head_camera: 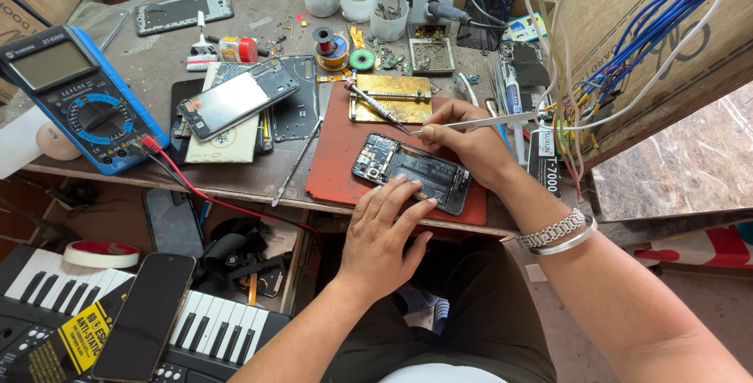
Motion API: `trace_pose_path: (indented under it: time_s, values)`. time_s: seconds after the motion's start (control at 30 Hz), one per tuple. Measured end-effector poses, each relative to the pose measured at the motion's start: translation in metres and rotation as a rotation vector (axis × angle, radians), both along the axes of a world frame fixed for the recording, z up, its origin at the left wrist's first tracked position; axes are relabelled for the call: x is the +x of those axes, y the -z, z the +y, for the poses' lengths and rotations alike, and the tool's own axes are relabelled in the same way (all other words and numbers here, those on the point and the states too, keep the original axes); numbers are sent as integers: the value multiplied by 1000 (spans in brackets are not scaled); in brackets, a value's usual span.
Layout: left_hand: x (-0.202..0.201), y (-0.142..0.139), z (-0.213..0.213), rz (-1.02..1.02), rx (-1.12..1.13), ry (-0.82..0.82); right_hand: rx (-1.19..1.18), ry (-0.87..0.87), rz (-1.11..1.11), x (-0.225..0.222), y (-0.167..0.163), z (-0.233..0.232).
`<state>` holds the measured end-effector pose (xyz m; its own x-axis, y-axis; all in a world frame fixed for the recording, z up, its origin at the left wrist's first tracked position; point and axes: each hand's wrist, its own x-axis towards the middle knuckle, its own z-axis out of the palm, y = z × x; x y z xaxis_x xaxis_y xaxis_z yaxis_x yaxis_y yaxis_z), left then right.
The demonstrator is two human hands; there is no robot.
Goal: The person works on a disassembled smartphone lying on a red mat at a cluttered repair bench. They hold the phone steady with one hand while using a metal probe and tweezers to manipulate small internal components, at one point lifting a small part from the board and setting it aside before continuing to work on the phone.
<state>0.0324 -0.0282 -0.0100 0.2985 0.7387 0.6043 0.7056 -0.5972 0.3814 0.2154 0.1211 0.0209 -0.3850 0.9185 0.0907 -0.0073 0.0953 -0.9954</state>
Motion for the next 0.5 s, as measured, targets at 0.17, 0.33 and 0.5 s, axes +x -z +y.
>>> trace_pose_path:
  time_s: [0.17,0.33,0.5]
  values:
    - [0,1,0,6,3,-3,175,6,-201,3,3,-5]
    - [-1,1,0,11,7,-2,224,27,-223,0,8,-10]
    - [-1,1,0,15,2,-5,301,41,-281,0,9,-11]
